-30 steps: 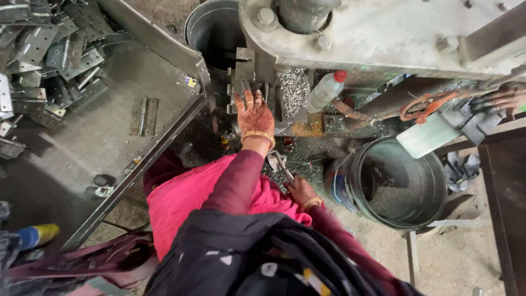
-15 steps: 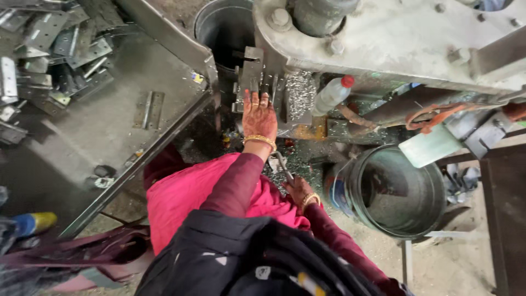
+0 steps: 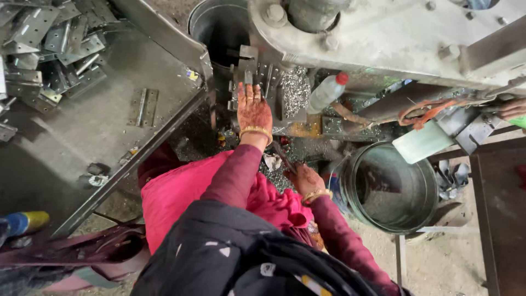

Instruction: The person takes metal hinges from a bin, places them individually into a machine press, activates the press, and then uses a small metal tool to remove the finished hinge before repeating the process.

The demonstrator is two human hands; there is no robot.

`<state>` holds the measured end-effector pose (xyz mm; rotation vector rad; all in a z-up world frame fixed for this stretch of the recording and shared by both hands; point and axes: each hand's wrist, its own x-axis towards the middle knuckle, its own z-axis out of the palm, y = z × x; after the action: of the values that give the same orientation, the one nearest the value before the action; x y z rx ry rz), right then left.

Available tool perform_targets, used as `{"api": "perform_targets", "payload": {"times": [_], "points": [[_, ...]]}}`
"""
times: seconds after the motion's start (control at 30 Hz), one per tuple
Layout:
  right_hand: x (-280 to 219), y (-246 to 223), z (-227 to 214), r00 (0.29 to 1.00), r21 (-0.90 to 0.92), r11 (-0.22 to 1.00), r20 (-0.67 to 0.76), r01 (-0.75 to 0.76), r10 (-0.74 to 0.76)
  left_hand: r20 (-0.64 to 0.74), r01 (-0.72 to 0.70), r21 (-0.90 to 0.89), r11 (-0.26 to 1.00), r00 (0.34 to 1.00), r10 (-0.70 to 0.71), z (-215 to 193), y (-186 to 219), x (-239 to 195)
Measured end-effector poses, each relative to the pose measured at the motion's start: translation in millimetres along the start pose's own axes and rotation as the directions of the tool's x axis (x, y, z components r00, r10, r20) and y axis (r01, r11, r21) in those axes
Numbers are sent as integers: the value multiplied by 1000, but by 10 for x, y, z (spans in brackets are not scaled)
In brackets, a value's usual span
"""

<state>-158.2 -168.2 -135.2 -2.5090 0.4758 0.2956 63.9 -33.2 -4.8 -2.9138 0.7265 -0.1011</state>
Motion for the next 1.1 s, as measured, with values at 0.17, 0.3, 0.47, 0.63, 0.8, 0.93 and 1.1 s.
{"api": "perform_targets", "payload": {"times": [0.17,0.3,0.47,0.63,0.8,0.93,1.1], "points": [[10,190,273,997,98,994,-55,-45,50,31,7,-53,999,999,-6,-272,-110,-38],[58,268,417,999,-2,999,-16,33,-33,182,-12,-74,997,983,25,-581,-150,-11],[33,376,413,998,-38,999,-45,34,-36,248,23,-22,999,969,-17,-711,1,208],[-7,300,431,987,-136,980,93,143,-131,-80,91,-244,965,990,-114,-556,-254,43],[91,208,335,999,57,998,36,-5,3,27,454,-310,835,882,-470,-219,-1458,-443],[-47,294,302,910,-282,866,104,414,-401,-136,773,-108,625,611,-780,317,-2409,-457],[20,171,330,991,-35,993,64,-111,113,-43,711,-185,679,684,-728,767,-2837,-303]]}}
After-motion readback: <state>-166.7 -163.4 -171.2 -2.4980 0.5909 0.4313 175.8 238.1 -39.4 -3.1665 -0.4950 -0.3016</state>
